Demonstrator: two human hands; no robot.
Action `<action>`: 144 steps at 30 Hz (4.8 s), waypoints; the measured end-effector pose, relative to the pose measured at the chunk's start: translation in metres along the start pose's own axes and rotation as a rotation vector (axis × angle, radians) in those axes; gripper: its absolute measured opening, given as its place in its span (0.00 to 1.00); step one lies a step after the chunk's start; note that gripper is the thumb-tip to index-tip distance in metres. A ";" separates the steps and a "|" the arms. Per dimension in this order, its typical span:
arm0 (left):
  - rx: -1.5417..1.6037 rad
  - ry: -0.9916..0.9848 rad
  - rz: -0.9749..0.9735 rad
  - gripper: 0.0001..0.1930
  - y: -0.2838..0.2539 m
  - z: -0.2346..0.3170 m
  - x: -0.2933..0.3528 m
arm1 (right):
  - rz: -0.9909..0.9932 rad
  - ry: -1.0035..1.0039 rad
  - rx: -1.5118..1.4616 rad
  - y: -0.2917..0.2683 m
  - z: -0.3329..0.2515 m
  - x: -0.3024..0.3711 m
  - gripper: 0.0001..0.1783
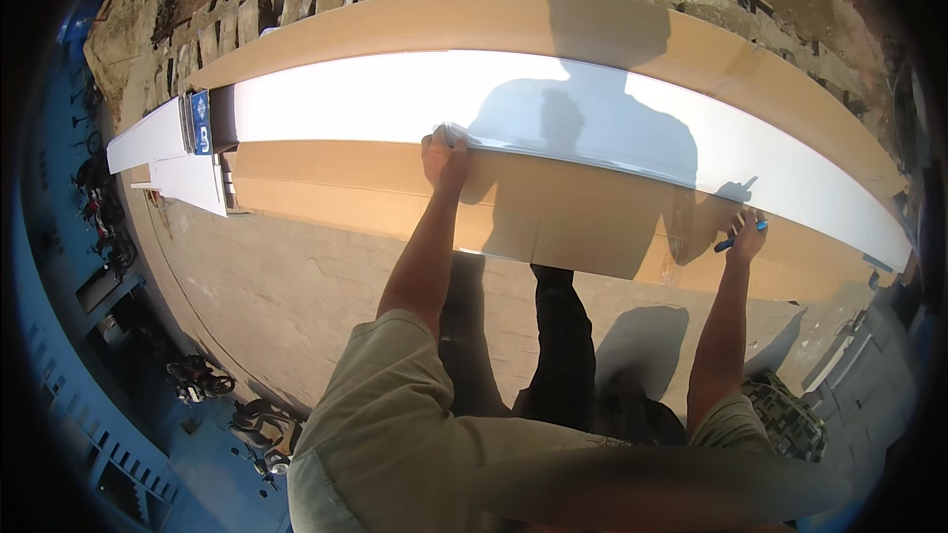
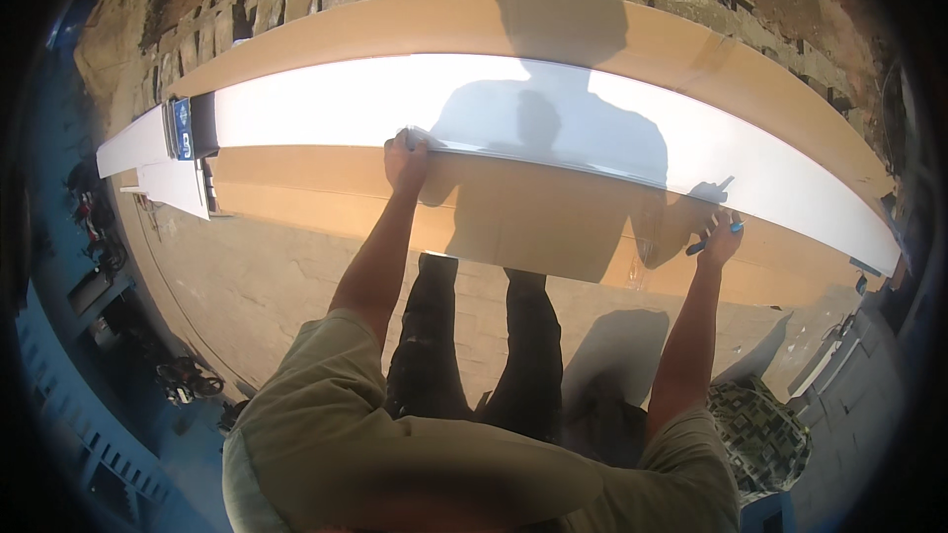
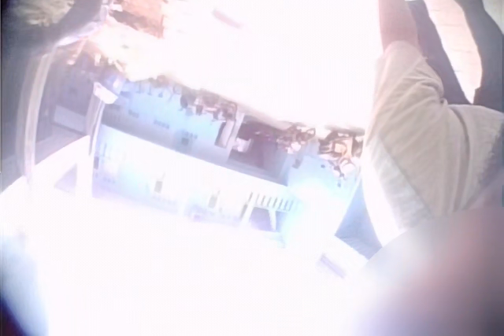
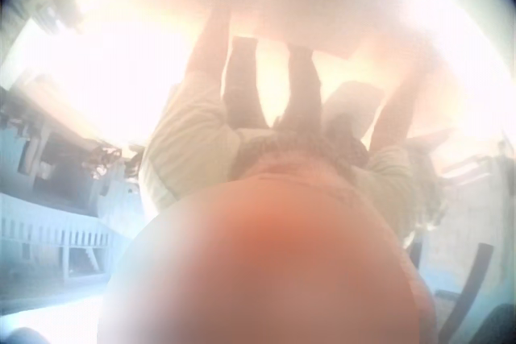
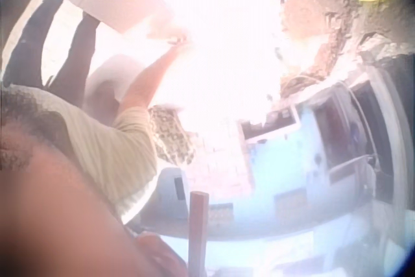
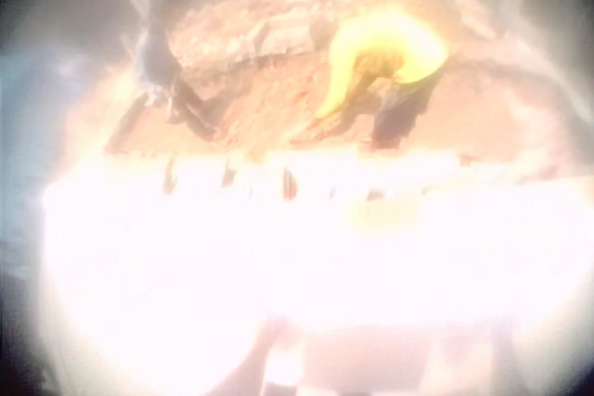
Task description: The person measures and cuts long white panels using a utility knife and a tape measure. They repeatedly mark, score, and snap the panels to size, stacking the cut pieces on a cardboard surface.
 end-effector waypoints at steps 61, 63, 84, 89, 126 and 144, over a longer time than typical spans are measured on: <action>-1.285 1.176 -0.487 0.54 0.034 0.118 -0.055 | -0.517 -0.206 0.738 0.562 0.038 0.556 0.31; -1.211 1.121 -0.486 0.53 0.032 0.119 -0.059 | -0.530 -0.182 0.741 0.556 0.051 0.559 0.31; -0.849 1.156 -0.588 0.46 0.034 0.113 -0.065 | -0.622 -0.023 0.671 0.503 0.082 0.621 0.33; -0.649 1.243 -0.796 0.30 0.040 0.117 -0.090 | -0.522 -0.241 0.511 0.457 0.017 0.666 0.32; 1.672 -0.766 -0.287 0.41 -0.066 -0.077 -0.068 | -0.070 0.377 -0.850 0.332 -0.019 0.405 0.18; 1.902 -0.597 -0.686 0.27 -0.364 0.103 0.118 | -0.264 -0.179 -0.845 0.113 -0.284 0.469 0.31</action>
Point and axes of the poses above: each hand's wrist, its own x-axis away from the middle knuckle, its own y-axis out of the palm, z = x × y, the point moved 9 cm from there along -x, towards the middle knuckle, and after that the axes turned 1 degree about -z, right-handed, at the moved point
